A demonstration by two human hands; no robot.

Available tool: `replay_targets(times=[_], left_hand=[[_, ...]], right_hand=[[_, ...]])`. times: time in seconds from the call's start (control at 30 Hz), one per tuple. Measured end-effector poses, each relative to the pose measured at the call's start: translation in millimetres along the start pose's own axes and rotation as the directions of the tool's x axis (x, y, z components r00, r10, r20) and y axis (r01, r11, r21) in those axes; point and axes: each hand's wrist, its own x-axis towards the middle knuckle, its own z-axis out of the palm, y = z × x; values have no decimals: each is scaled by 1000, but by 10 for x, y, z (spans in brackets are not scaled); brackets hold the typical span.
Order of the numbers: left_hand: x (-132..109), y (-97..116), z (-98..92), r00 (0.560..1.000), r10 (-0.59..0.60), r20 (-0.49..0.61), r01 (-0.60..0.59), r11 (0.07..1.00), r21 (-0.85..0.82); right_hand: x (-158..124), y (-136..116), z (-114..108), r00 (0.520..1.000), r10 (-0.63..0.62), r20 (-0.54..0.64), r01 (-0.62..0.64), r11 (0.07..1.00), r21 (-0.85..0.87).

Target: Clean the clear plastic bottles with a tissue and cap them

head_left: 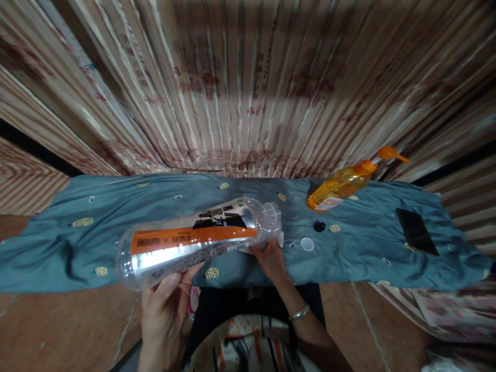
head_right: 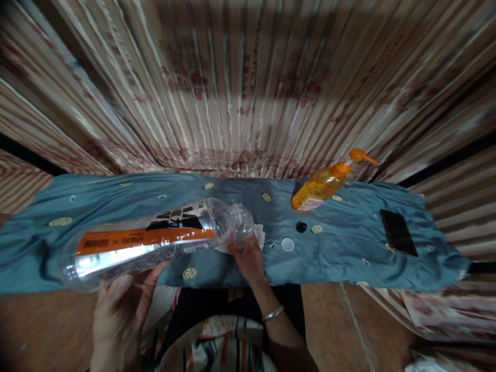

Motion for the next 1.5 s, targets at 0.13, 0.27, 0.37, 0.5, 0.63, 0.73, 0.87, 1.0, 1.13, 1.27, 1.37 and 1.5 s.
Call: replay_targets(times=[0.13,0.27,0.37,0.5,0.63,0.73,0.87,1.0,1.13,1.27,1.37,1.5], left_hand=[[12,-1,17,1000,6,-16,-7,1000,-12],[25,5,63,999,24,-46,-25,999,-36],[40,4,64,999,21,-49,-22,999,-27],[60,1,28,999,18,-47,-18,1000,1],[63,15,31,999,14,-37,-14,1000,4],[64,33,52,999,23,-27,-23,1000,9],[75,51,48,999,25,-25,-24,1000,15],[90,28,-2,1000,10,-27,-10,1000,10],[104,-21,-50,1000,13,-10,-13,1000,-17],[117,-28,-55,1000,20,3,-20,1000,-23],[125,-8,-42,1000,24,4,-24,1000,-17],[138,9,-35,999,12,34,-12,1000,-6]], right_hand=[[-5,-14,7,1000,6,-14,-7,1000,-4],[-13,5,15,999,-11,-38,12,1000,6],[-10,29,8,999,-32,-39,32,999,-8],[-7,48,-4,1000,-20,-19,19,999,-31],[-6,50,5,1000,-7,-12,6,1000,-22],[-1,55,18,1000,-28,-15,27,999,-21],[3,77,23,999,-44,-15,44,998,-34],[5,118,21,998,-58,-8,58,998,-28],[6,158,29,998,-68,-2,67,997,-34],[3,160,51,998,-54,-15,53,998,-35],[2,138,65,999,-34,-25,33,999,-30],[3,117,60,999,-20,-45,19,1000,-20]])
